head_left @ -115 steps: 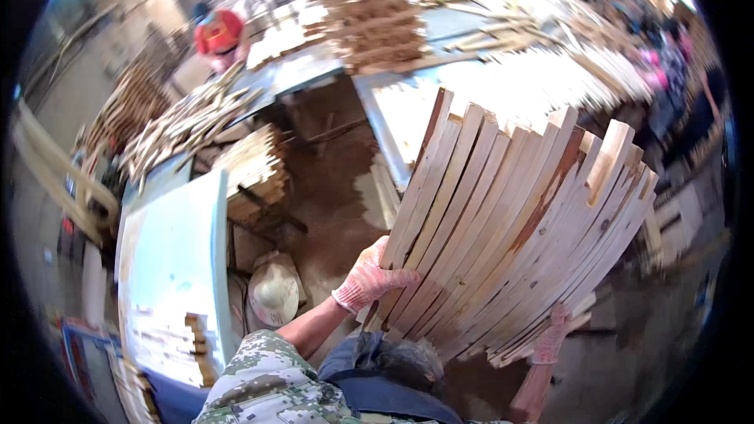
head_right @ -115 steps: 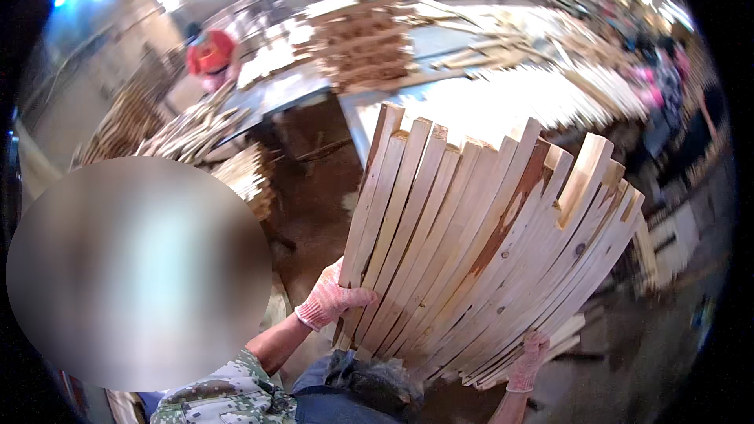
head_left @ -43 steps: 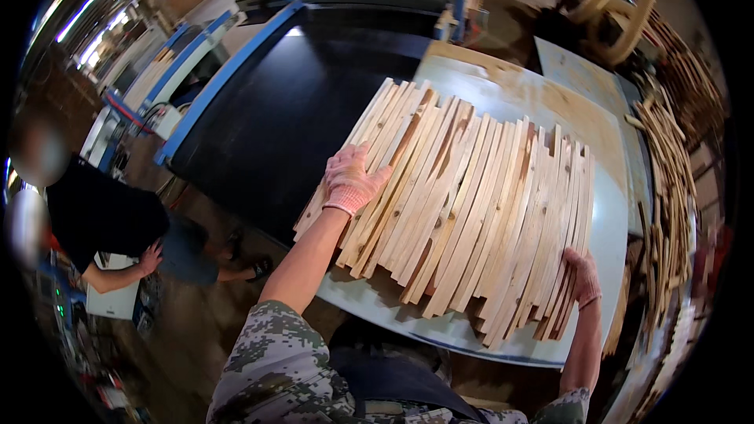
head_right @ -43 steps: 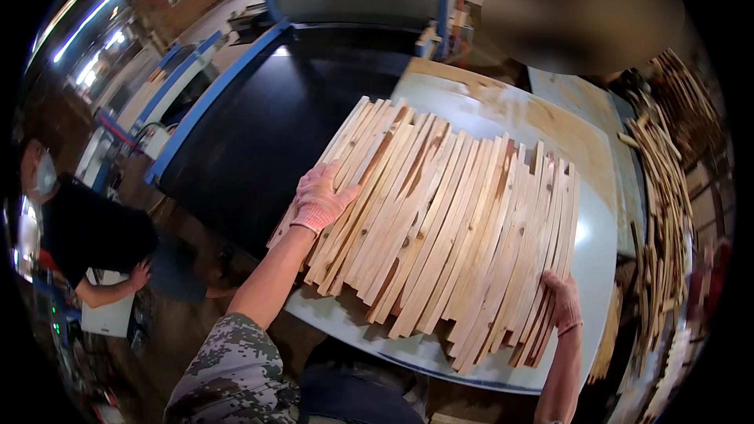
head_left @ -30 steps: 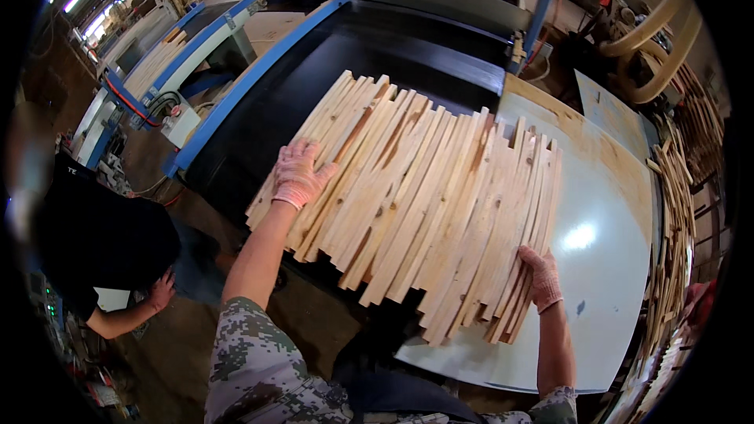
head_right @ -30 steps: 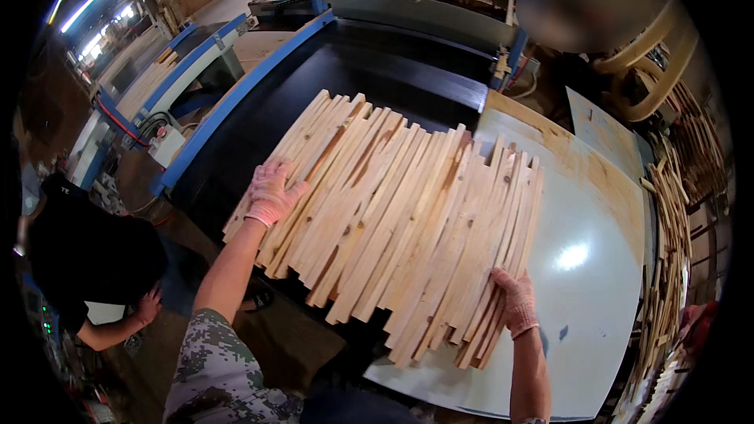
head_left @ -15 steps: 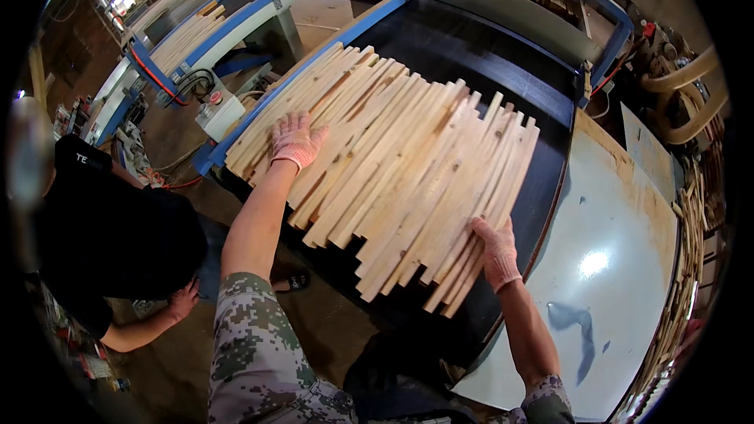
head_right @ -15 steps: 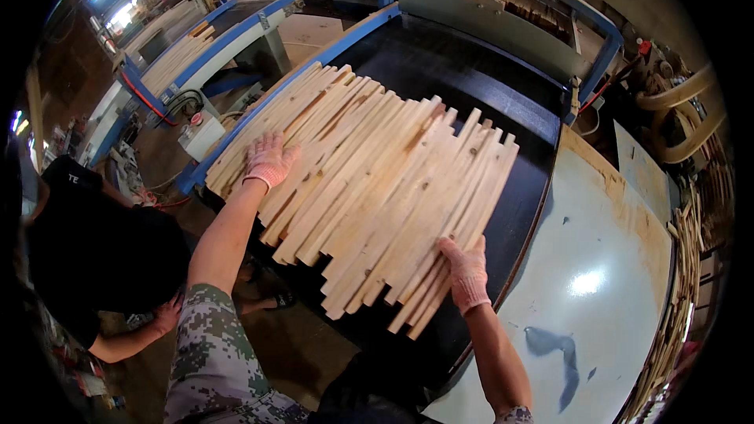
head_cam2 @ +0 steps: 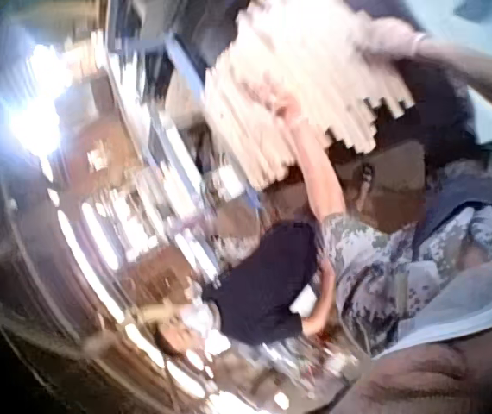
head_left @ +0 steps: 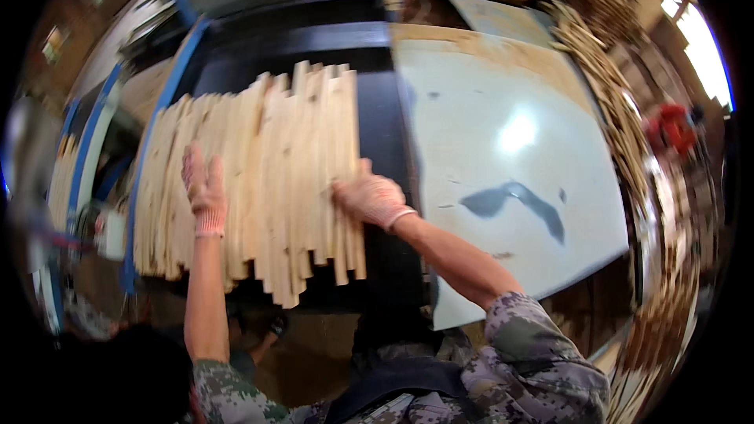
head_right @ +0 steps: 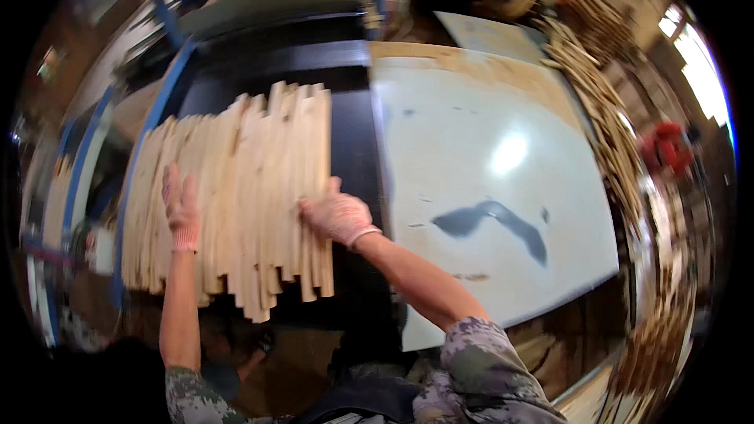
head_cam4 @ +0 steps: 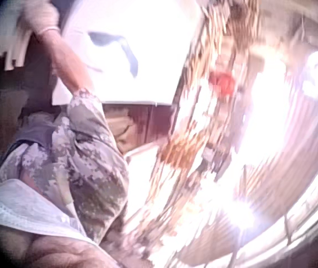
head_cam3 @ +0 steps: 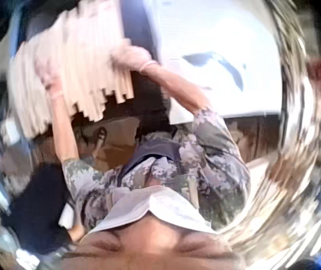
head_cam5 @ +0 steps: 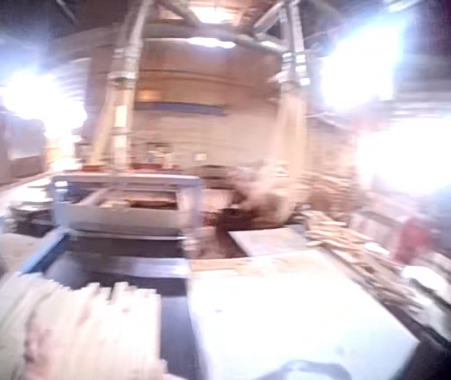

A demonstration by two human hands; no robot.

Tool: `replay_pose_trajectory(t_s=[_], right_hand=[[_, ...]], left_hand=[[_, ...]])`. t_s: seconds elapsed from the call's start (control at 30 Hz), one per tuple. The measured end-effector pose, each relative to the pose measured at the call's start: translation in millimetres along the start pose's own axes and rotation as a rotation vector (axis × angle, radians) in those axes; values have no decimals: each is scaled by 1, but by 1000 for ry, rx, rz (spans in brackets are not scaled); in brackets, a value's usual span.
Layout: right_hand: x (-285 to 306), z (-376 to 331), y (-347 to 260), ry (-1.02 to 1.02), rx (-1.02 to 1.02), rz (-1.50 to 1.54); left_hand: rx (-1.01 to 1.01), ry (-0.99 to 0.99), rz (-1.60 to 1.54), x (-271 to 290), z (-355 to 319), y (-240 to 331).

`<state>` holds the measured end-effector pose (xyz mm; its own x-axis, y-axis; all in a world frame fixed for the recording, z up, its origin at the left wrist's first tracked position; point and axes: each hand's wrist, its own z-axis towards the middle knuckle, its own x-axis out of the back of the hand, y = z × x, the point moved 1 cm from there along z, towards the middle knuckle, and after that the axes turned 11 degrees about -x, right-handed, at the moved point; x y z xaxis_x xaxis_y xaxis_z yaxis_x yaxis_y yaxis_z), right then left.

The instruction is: The person repeatedly picks up bundles of light-colored wooden planks from a metal table and places them onto a conveyor belt. The person wears pink gloves and a camouflage shirt while performing this repetitive stacking task in a workshop environment.

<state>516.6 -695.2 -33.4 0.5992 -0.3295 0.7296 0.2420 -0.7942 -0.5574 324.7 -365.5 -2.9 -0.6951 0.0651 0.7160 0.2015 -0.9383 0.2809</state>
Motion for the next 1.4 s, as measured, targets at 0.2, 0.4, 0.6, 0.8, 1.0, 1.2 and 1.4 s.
replay_pose_trajectory(t_s=[0.2, 0.4, 0.6, 0.8, 1.0, 1.2, 1.4], right_hand=[[1, -117, 81, -136, 409, 259], [0, -362, 229, -410, -105, 1393], [-123, -606, 326, 299, -290, 1865], [-275, -764, 353, 681, -332, 2231], [-371, -833, 338, 1274, -457, 2474], [-483, -864, 343, 2004, -555, 2641], [-580, -823, 351, 1789, -1465, 2646]], left_hand=[[40, 76, -950, -51, -13, 215], [-288, -308, -1280, -54, -110, 439], [-238, -1085, -1649, -24, -285, 574], [-321, -1736, -1515, 38, -468, 683], [-514, -2241, -1274, 87, -587, 760], [-967, -2522, -886, 118, -699, 824], [-1574, -2618, -184, 124, -824, 837]])
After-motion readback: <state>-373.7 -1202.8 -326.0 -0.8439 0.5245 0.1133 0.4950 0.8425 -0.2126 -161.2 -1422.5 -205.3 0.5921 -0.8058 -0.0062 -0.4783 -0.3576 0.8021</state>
